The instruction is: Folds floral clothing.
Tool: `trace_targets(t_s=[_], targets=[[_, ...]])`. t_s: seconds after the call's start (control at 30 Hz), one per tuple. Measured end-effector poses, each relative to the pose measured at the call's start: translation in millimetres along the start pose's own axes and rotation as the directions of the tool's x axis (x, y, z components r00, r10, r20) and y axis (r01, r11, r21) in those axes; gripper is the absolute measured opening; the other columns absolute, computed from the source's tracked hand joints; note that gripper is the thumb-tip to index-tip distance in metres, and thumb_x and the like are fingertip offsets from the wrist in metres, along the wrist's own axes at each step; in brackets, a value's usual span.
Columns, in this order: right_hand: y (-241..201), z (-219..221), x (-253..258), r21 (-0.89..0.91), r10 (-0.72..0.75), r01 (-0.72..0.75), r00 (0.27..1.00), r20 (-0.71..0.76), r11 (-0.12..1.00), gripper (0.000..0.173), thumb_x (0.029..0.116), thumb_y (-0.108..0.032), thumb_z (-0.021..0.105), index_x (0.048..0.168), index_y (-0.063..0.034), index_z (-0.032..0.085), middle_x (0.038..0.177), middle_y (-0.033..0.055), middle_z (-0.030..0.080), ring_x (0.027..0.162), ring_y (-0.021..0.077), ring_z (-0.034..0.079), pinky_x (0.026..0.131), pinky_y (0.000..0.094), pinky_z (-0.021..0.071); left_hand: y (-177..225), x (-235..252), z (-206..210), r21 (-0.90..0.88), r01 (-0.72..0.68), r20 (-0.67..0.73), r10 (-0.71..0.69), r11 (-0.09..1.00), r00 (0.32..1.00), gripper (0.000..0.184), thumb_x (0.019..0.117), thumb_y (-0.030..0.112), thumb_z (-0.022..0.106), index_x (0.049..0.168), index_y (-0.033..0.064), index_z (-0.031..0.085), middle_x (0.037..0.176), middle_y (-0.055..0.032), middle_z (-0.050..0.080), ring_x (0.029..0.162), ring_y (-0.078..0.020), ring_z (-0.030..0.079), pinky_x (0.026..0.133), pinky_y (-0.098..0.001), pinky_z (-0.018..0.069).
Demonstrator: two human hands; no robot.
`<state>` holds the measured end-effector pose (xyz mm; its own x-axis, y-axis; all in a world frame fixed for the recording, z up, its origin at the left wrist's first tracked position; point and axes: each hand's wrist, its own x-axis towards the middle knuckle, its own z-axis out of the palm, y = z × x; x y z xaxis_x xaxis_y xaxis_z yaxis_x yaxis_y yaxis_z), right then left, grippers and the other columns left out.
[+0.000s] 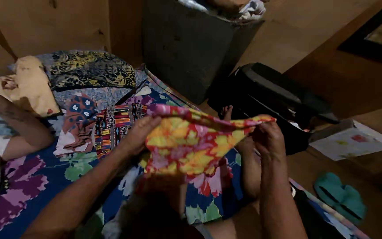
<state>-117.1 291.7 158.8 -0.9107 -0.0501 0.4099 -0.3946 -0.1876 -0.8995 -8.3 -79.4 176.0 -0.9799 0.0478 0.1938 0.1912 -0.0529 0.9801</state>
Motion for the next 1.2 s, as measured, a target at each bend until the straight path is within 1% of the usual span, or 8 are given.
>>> trace_targets(t_s=[0.23, 0.33, 0.37, 0.47, 0.57, 0.7, 0.97, 1.2], targets=[[-73, 3, 79, 0.058, -0.214, 0.214, 0.977, -0.007, 0.975, 0.026, 0.1010, -0.010, 0.046, 0.109, -0.0275, 0.063, 0.093, -0.0151, 0.069, 0.082, -0.0014, 0.065, 0.077, 0.0218, 0.0573, 71, 72, -10, -0.072, -0.350, 0.061, 0.355, 0.934, 0.933, 0.034, 0.1102, 0.018, 0.033, 0.100, 0.0209, 0.065, 0.086, 0.0134, 0.073, 0.079, 0.0040, 0.069, 0.073, -0.0170, 0.0592], [-106, -24, 66, -0.001, -0.312, 0.312, 0.950, 0.002, 0.950, 0.023, 0.1043, -0.013, 0.045, 0.108, -0.0271, 0.063, 0.091, -0.0156, 0.068, 0.079, -0.0033, 0.063, 0.074, 0.0176, 0.0552, 117, 61, 62, -0.172, -0.400, -0.198, 0.366, 0.900, 0.909, 0.040, 0.1057, -0.007, 0.028, 0.084, 0.0030, 0.060, 0.068, 0.0023, 0.058, 0.062, 0.0015, 0.055, 0.062, -0.0119, 0.0482], [-116, -34, 52, -0.010, -0.346, 0.345, 0.938, -0.004, 0.938, 0.019, 0.1042, -0.015, 0.048, 0.106, -0.0254, 0.064, 0.091, -0.0135, 0.068, 0.080, -0.0018, 0.065, 0.074, 0.0180, 0.0565, 104, 66, 38, -0.172, -0.478, 0.112, 0.499, 0.861, 0.859, 0.038, 0.1065, -0.003, 0.025, 0.102, 0.0044, 0.062, 0.084, 0.0060, 0.067, 0.080, 0.0055, 0.063, 0.075, -0.0112, 0.0529], [-147, -49, -7, -0.130, -0.399, 0.394, 0.916, -0.021, 0.910, 0.010, 0.0962, -0.031, 0.066, 0.106, -0.0307, 0.069, 0.100, -0.0141, 0.072, 0.088, -0.0002, 0.068, 0.078, 0.0203, 0.0582, 60, 55, 31, -0.022, -0.447, 0.061, 0.447, 0.894, 0.892, 0.018, 0.1070, 0.025, 0.050, 0.102, 0.0270, 0.067, 0.090, 0.0193, 0.068, 0.085, 0.0100, 0.064, 0.079, -0.0119, 0.0539], [-156, -55, -93, -0.257, -0.418, 0.416, 0.907, 0.051, 0.872, 0.017, 0.0871, -0.045, 0.072, 0.096, -0.0313, 0.075, 0.099, -0.0118, 0.072, 0.083, 0.0028, 0.068, 0.073, 0.0194, 0.0576, 12, 34, 19, 0.169, -0.405, 0.207, 0.369, 0.899, 0.906, 0.011, 0.0989, 0.023, 0.060, 0.096, 0.0166, 0.068, 0.084, 0.0116, 0.064, 0.079, 0.0067, 0.060, 0.073, -0.0157, 0.0516], [-130, -67, -208, -0.379, -0.258, 0.357, 0.923, 0.287, 0.854, 0.032, 0.1036, -0.049, 0.049, 0.112, -0.0286, 0.072, 0.112, -0.0112, 0.072, 0.106, 0.0082, 0.068, 0.094, 0.0272, 0.0563, -54, -3, 18, -0.157, -0.339, 0.676, 0.351, 0.928, 0.648, 0.034, 0.1073, 0.041, 0.044, 0.122, 0.0237, 0.070, 0.114, 0.0197, 0.070, 0.106, 0.0140, 0.060, 0.092, -0.0107, 0.0501], [-62, -41, -367, -0.256, 0.009, -0.002, 1.000, 0.025, 0.967, 0.031, 0.1031, -0.043, 0.054, 0.121, -0.0260, 0.073, 0.121, -0.0055, 0.072, 0.114, 0.0109, 0.067, 0.102, 0.0309, 0.0536, -104, -77, -8, 0.003, -0.249, 0.818, 0.141, 0.968, 0.558, 0.027, 0.1019, 0.022, 0.051, 0.102, 0.0037, 0.071, 0.099, -0.0008, 0.072, 0.100, 0.0046, 0.063, 0.090, -0.0161, 0.0497], [-69, -38, -348, -0.318, 0.001, 0.041, 0.991, 0.134, 0.947, 0.023, 0.1053, -0.033, 0.054, 0.118, -0.0250, 0.072, 0.120, -0.0058, 0.071, 0.114, 0.0106, 0.067, 0.099, 0.0297, 0.0554, -120, -62, -19, -0.175, -0.228, 0.827, 0.269, 0.958, 0.494, 0.033, 0.1095, 0.034, 0.043, 0.098, 0.0131, 0.064, 0.100, 0.0096, 0.067, 0.101, 0.0103, 0.060, 0.088, -0.0106, 0.0491]])
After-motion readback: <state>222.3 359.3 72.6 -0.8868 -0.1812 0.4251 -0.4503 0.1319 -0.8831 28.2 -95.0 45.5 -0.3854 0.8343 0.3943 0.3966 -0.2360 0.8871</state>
